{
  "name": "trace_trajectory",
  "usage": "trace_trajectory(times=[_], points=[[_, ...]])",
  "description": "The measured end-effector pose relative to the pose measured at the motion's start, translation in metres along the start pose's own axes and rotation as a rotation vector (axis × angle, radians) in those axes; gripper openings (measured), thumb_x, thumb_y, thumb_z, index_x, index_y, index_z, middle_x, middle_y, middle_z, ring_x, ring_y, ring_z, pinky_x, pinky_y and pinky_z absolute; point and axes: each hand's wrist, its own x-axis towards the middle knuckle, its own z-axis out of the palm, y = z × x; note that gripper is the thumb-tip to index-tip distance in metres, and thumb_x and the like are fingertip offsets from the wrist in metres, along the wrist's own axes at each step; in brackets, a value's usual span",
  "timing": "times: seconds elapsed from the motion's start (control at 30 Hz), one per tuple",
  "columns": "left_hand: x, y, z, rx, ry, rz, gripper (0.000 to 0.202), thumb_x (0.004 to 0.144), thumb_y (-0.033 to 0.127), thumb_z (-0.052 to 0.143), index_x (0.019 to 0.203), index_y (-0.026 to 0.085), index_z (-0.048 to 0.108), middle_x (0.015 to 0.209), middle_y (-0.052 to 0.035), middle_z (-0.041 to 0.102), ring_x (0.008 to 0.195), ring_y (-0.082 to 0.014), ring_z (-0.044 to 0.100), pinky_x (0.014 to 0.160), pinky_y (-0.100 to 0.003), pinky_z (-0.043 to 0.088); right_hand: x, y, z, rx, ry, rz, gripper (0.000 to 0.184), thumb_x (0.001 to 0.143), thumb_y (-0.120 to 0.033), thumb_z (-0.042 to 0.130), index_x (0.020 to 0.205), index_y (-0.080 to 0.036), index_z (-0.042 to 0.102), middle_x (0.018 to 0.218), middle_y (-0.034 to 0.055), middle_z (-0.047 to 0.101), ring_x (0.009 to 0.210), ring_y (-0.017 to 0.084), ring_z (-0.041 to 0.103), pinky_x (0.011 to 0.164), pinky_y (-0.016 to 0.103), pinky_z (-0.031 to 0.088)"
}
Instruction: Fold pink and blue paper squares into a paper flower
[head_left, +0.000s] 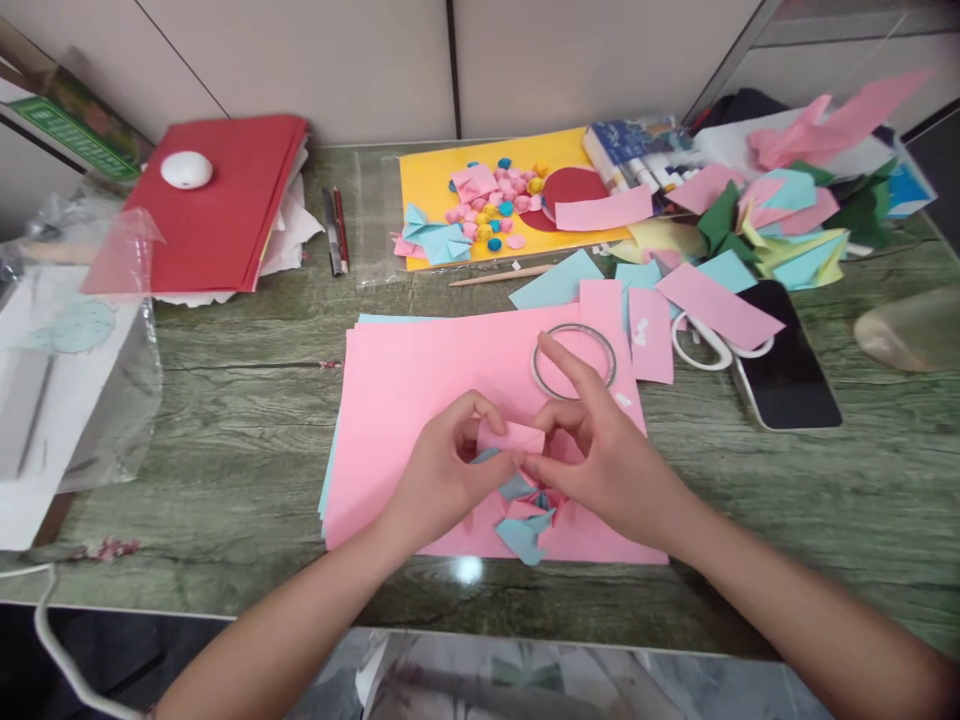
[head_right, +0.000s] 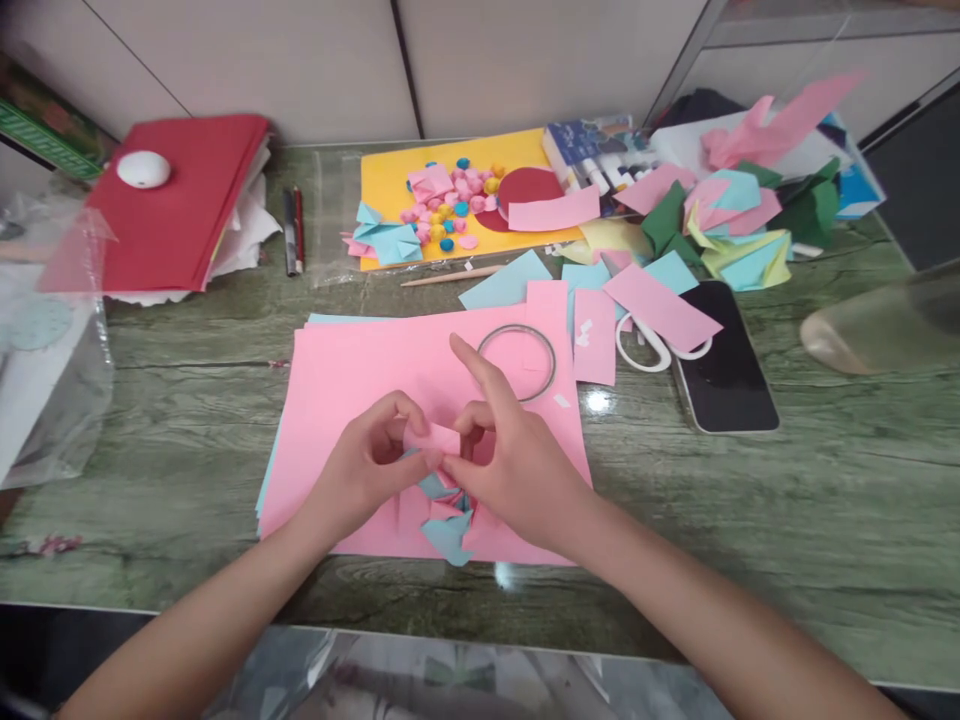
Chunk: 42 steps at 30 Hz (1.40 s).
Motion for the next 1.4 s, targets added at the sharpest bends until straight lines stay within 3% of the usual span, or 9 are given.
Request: trace_trajectory(times=[0.2,0.3,0.43,0.57,0.67,0.77,0.87,1.0,1.4], points=[[0.001,0.002,-0.004,-0.216,-0.056,-0.039,0.026,0.073,0.017,0.064,0.089,0.023,0.044,0.061,0.0079,0.052,0.043,-0.0044,0.041,0.042,-0.017,0.027,0.000,0.000,-0.001,-0.183,0.123,-0.125,0.083,0.071,-0.012,0.066,0.135,-0.042,0.023,0.081,-0.0039,0.053,0.075,0.014,0.056,0.071,0.032,0.052],[-0.001,0.002,-0.006,-0.121,0.064,0.097,0.014,0.075,0.011,0.059,0.081,0.021,0.051,0.061,0.0062,0.052,0.051,-0.0070,0.047,0.048,-0.019,0.034,0.001,0.001,-0.002,-0.267,0.214,-0.205,0.075,0.068,-0.014,0.070,0.128,-0.040,0.035,0.085,-0.0032,0.049,0.078,0.014,0.052,0.077,0.033,0.048],[-0.003,0.000,-0.004,0.051,0.050,0.264,0.020,0.077,0.004,0.052,0.072,0.018,0.066,0.067,0.0010,0.059,0.065,-0.0100,0.053,0.062,-0.022,0.040,0.003,0.003,0.000,-0.198,0.090,-0.092,0.077,0.071,-0.012,0.066,0.133,-0.036,0.026,0.075,-0.0052,0.047,0.070,0.013,0.052,0.071,0.030,0.048],[-0.004,0.000,0.001,0.119,0.061,0.218,0.024,0.078,0.005,0.051,0.083,0.020,0.070,0.076,-0.0007,0.065,0.069,-0.0108,0.056,0.062,-0.022,0.041,0.005,0.004,0.002,-0.155,0.039,-0.033,0.079,0.073,-0.009,0.061,0.136,-0.033,0.021,0.073,-0.0059,0.049,0.069,0.012,0.053,0.070,0.029,0.048],[-0.003,0.000,0.003,0.128,0.092,0.187,0.021,0.076,0.008,0.055,0.084,0.019,0.071,0.079,-0.0016,0.068,0.071,-0.0117,0.058,0.063,-0.022,0.042,0.005,0.001,-0.001,-0.218,0.067,-0.081,0.072,0.072,-0.007,0.061,0.132,-0.033,0.031,0.076,-0.0050,0.050,0.071,0.011,0.052,0.070,0.027,0.045],[-0.003,0.000,0.001,0.092,0.135,0.142,0.022,0.074,0.007,0.056,0.085,0.019,0.071,0.080,-0.0012,0.068,0.073,-0.0119,0.059,0.064,-0.022,0.042,0.004,-0.004,-0.009,-0.260,0.091,-0.132,0.040,0.074,-0.010,0.059,0.109,-0.029,0.056,0.077,-0.0031,0.048,0.073,0.011,0.049,0.069,0.026,0.042],[-0.001,-0.001,-0.002,0.025,0.155,0.094,0.023,0.073,0.006,0.057,0.084,0.021,0.071,0.080,-0.0002,0.069,0.073,-0.0115,0.059,0.062,-0.021,0.043,0.004,-0.006,-0.017,-0.154,-0.001,-0.024,0.020,0.078,-0.011,0.053,0.087,-0.025,0.064,0.075,-0.0015,0.050,0.072,0.012,0.050,0.065,0.026,0.040],[0.001,-0.003,-0.003,-0.058,0.142,0.050,0.021,0.074,0.010,0.059,0.085,0.023,0.071,0.085,0.0006,0.070,0.079,-0.0119,0.061,0.065,-0.020,0.045,0.006,-0.004,-0.019,0.005,-0.134,0.075,0.024,0.078,-0.009,0.050,0.087,-0.024,0.066,0.083,-0.0004,0.056,0.078,0.012,0.054,0.067,0.025,0.041],[0.002,-0.006,-0.003,-0.142,0.145,0.019,0.016,0.074,0.016,0.063,0.086,0.023,0.071,0.090,-0.0003,0.071,0.084,-0.0137,0.063,0.070,-0.021,0.047,0.006,-0.004,-0.017,-0.104,-0.143,0.061,0.036,0.076,-0.006,0.045,0.092,-0.026,0.070,0.070,-0.0021,0.047,0.063,0.009,0.044,0.056,0.023,0.032]])
